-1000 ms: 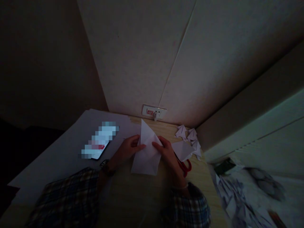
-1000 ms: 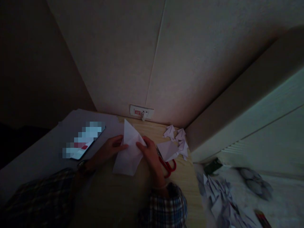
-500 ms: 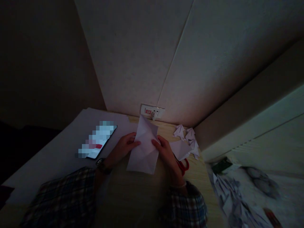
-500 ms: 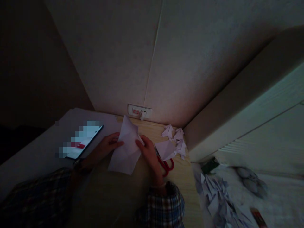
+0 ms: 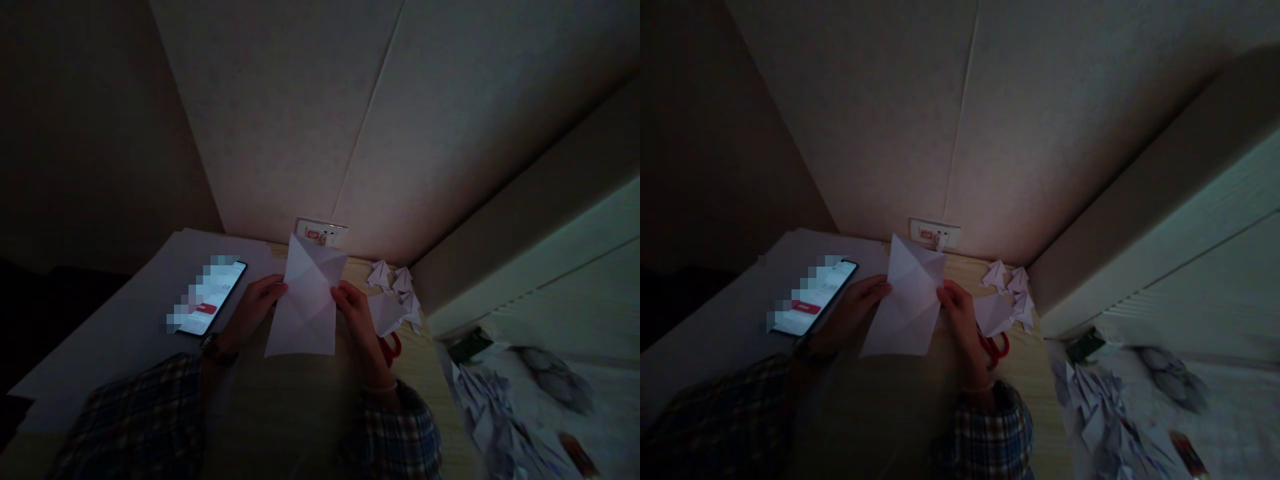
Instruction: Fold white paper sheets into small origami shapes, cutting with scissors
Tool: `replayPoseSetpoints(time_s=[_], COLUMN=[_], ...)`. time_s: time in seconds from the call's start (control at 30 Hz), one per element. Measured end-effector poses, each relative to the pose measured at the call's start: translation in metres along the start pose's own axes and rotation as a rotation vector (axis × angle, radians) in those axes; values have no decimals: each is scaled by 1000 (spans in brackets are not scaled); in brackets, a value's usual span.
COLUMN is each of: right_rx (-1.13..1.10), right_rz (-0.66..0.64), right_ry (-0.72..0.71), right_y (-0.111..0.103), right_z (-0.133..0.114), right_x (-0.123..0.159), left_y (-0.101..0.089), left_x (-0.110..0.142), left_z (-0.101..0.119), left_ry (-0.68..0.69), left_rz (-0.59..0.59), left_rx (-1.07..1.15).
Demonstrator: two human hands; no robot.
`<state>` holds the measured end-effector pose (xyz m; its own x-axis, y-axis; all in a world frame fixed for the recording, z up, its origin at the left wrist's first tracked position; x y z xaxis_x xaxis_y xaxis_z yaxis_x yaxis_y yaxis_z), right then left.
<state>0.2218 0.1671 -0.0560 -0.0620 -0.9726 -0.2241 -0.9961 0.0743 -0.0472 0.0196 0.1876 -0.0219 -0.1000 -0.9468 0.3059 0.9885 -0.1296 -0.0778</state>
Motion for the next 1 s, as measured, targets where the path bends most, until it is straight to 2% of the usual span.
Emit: replayPoseSetpoints(time_s=[0.1,0.2,0.33,0.43,0.57,0.77,0.9,1.0], right_rx=[-119,-139,-56,-49,-41,-31,23,23], right_rz=[6,29,56,-2,-66,-122,-136,-174], right_ry=[86,97,66,36,-5,-161,-235,-220], right_y=[0,-1,-6,-7,-7,-5,-4,-4], right_z=[-1,-1,-1,-5,-14,-19,-17,-16], right_x=[1,2,4,5,6,5,4,5], left_y=[-1,-2,-2,-4,-5,-4,-2,-3], left_x=[-1,-2,-2,0,3,10,5,-3], left_z=[-1,-4,-4,-1,4,11,6,-1], left_ry=[-13,-47,-69,-46,-9,68,76,100], left_rz=[11,-31,-65,-50,-91,-88,-78,-59], left_rx=[0,27,65,57,42,4,-27,-20])
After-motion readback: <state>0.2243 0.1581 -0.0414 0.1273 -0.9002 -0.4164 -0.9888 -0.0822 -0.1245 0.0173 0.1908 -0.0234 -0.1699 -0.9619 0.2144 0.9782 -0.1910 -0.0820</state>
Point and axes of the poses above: each hand's wrist, its own x-axis away from the middle knuckle, its own y-axis out of the palm, z = x × y, the point moved 2 cm from there along -x, towards the middle knuckle, and after that the axes turned 9 degrees about -y, right-handed, at the moved point
